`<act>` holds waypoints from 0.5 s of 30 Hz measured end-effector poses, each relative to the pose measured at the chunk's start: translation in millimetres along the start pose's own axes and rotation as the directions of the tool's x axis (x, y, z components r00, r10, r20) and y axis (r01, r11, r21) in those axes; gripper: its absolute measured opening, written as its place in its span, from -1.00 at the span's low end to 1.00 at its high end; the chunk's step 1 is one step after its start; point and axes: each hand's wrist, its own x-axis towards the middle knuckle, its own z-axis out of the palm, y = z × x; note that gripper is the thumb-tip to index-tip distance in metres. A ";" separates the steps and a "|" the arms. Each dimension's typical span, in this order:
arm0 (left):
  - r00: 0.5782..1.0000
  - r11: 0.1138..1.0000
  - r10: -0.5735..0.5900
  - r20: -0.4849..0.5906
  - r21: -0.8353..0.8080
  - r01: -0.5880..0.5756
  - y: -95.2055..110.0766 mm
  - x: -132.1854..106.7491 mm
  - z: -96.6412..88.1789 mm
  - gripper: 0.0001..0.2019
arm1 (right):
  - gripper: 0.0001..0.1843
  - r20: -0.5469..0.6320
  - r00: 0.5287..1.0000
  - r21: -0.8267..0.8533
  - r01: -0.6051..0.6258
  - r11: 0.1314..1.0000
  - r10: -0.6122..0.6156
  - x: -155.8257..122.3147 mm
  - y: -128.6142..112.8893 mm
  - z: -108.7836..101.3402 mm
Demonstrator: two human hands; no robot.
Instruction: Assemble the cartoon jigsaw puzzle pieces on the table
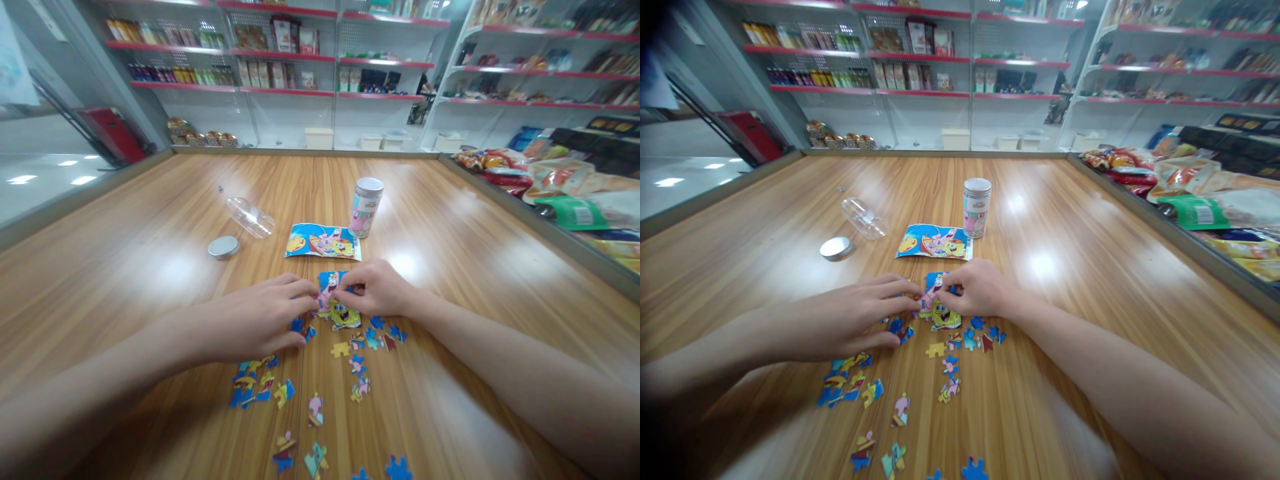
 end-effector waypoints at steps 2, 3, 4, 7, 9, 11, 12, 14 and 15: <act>1.000 1.000 0.006 -0.009 0.017 -0.006 -0.4 -0.1 1.1 -0.66 | -0.67 0.023 1.000 0.020 -0.012 1.000 0.011 0.3 2.8 -0.9; 1.000 1.000 0.012 -0.025 0.028 -0.012 0.1 0.1 1.5 -0.66 | -0.68 0.030 0.999 0.029 -0.012 0.999 0.011 0.4 4.0 -1.0; 0.999 0.999 0.021 -0.048 0.037 -0.020 1.1 0.6 1.9 -0.66 | -0.69 0.031 0.999 0.035 -0.009 0.999 0.008 0.4 5.0 -0.8; 0.990 0.995 0.090 -0.110 0.041 -0.086 5.7 3.2 2.6 -0.71 | -0.73 0.027 1.000 0.057 -0.003 0.998 0.001 0.1 7.6 0.9; 0.981 0.988 0.151 -0.119 0.024 -0.150 9.4 5.4 3.5 -0.73 | -0.75 0.030 0.999 0.084 -0.014 0.996 0.012 0.0 9.2 2.2; 0.970 0.979 0.205 -0.127 0.008 -0.206 12.7 7.3 5.2 -0.72 | -0.74 0.039 0.999 0.117 -0.027 0.993 0.022 0.3 10.5 3.1; 0.966 0.974 0.224 -0.132 0.007 -0.225 13.8 8.1 6.4 -0.70 | -0.73 0.044 0.999 0.132 -0.030 0.991 0.024 0.5 10.9 3.5; 0.957 0.967 0.252 -0.140 0.015 -0.253 14.6 9.1 8.9 -0.70 | -0.71 0.047 0.999 0.150 -0.032 0.988 0.025 1.4 11.3 3.9; 0.956 0.966 0.259 -0.140 0.019 -0.259 14.2 9.3 9.9 -0.71 | -0.70 0.047 0.999 0.153 -0.034 0.988 0.027 1.8 11.3 4.1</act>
